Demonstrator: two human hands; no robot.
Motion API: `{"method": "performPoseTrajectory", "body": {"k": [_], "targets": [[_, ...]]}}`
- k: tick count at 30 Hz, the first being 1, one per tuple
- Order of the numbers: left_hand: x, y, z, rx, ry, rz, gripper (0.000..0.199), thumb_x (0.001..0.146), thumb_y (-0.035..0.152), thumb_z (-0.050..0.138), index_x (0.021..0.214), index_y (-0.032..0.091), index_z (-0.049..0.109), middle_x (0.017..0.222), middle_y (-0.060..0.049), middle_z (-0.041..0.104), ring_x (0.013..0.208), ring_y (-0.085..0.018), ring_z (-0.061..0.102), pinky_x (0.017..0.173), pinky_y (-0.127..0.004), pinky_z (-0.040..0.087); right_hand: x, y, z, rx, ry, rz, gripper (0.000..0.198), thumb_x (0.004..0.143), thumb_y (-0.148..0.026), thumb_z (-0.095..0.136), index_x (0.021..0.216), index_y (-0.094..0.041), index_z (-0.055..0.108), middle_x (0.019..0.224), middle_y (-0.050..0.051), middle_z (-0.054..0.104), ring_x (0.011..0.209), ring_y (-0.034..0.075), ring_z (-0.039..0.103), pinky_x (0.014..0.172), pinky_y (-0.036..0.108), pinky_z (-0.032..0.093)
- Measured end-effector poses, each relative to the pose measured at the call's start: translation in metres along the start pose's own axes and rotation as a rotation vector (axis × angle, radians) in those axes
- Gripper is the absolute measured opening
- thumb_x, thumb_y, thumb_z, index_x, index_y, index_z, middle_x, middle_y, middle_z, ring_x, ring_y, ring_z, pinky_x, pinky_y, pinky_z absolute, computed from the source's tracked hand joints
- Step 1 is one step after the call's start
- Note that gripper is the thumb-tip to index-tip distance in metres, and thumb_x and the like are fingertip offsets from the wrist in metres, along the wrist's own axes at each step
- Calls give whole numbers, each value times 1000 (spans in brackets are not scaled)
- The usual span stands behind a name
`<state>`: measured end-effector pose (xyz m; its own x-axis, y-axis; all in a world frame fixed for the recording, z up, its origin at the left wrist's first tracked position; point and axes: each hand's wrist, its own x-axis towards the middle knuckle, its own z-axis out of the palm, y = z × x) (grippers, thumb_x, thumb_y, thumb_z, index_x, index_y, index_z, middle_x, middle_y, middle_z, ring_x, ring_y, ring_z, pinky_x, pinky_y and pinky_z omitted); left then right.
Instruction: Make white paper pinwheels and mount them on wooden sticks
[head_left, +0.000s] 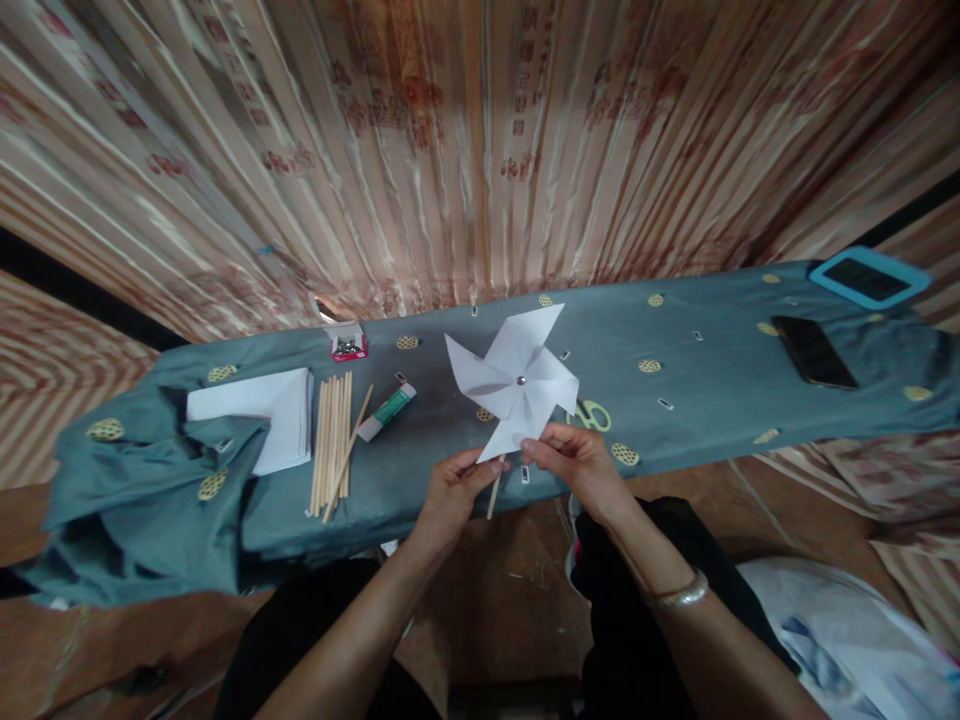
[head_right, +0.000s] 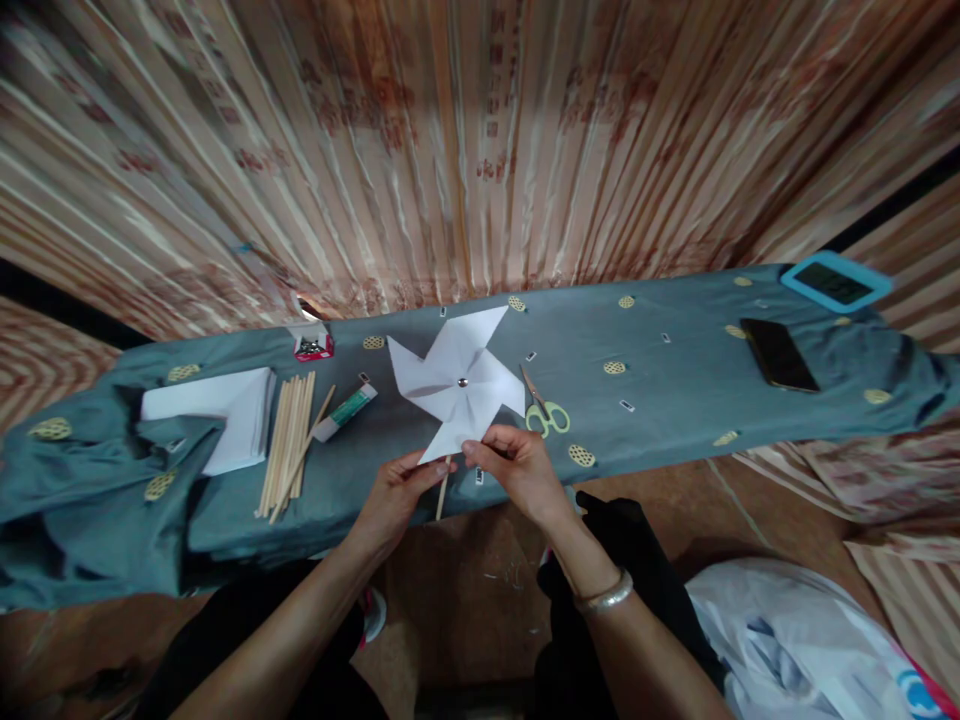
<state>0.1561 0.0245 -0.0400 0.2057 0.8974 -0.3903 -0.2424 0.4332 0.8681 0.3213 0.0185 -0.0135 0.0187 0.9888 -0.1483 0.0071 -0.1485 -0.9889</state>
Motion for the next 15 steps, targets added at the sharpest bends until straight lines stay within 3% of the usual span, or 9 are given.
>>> {"method": "performPoseTrajectory", "body": {"k": [7, 11, 15], "targets": [[3, -3, -2, 56, -18, 58, 23, 61, 34, 80, 77, 18, 78, 79, -5, 77, 78, -18, 67, 81, -29, 49, 1, -1, 7, 8, -42, -28, 33, 64, -50, 80, 57, -20, 67, 55, 0, 66, 51, 11, 52, 52, 24, 42], [4, -3, -4, 66, 26, 31, 24, 58, 34, 82, 77, 19, 78, 77, -4, 77, 74, -17, 66, 77, -28, 49, 1, -7, -6, -69, 13, -94, 38, 71, -55, 72, 57, -20, 68, 53, 0, 64, 47, 9, 45, 46, 23, 35], [5, -2, -5, 48, 43, 20, 26, 56, 34, 83, 77, 19, 78, 76, -4, 77, 74, -17, 67, 78, -28, 49, 6, -12, -29, -14, 131, -149, 35, 72, -53, 73, 61, -20, 71, 54, 1, 65, 47, 9, 45, 48, 24, 37]]}}
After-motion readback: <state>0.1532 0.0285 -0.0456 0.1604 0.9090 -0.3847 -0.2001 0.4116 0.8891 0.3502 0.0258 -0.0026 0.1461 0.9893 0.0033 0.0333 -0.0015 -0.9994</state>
